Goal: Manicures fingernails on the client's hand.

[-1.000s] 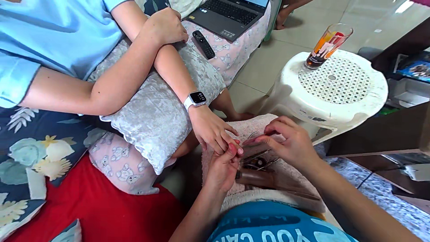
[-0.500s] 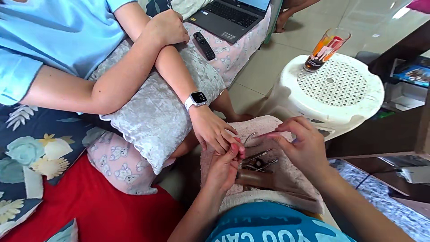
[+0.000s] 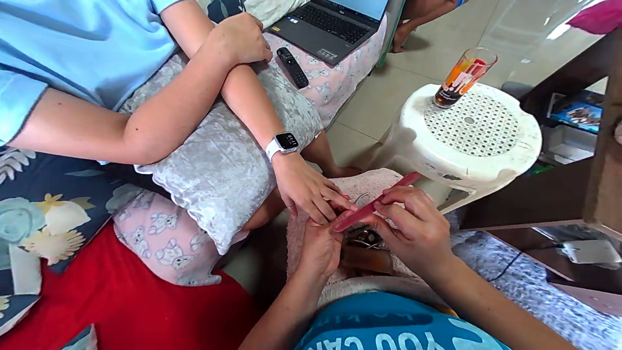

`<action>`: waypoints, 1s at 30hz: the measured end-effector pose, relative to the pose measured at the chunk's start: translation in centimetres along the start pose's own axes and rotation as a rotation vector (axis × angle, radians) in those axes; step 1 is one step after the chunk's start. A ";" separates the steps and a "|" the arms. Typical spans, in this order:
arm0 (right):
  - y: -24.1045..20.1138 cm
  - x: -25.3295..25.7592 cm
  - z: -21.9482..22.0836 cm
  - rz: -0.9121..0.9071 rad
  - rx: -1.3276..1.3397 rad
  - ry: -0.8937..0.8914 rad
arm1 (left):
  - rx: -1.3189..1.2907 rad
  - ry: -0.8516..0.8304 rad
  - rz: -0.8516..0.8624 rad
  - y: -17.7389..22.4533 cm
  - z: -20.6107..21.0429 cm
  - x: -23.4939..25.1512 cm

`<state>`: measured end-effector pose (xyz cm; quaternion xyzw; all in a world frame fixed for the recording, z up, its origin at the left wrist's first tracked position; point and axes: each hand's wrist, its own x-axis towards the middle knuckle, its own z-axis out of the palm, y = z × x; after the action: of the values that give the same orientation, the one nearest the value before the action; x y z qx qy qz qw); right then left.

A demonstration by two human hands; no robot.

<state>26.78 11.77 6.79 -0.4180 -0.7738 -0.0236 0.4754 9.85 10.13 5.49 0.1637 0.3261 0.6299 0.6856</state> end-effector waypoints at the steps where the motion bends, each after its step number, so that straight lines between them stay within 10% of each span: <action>1: 0.0 0.0 0.0 0.000 -0.008 -0.003 | 0.005 0.004 0.004 0.0 0.0 0.0; 12: 3.2 0.4 -2.8 0.254 -0.155 -0.153 | 0.031 -0.053 -0.023 0.4 -0.7 0.0; 30: 0.8 0.7 -0.7 -0.091 -0.127 -0.004 | 0.005 -0.047 0.011 0.5 -0.5 -0.6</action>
<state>27.74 12.41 7.39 -0.4116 -0.7898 -0.0933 0.4450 9.17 9.55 5.59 0.1820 0.3106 0.6289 0.6891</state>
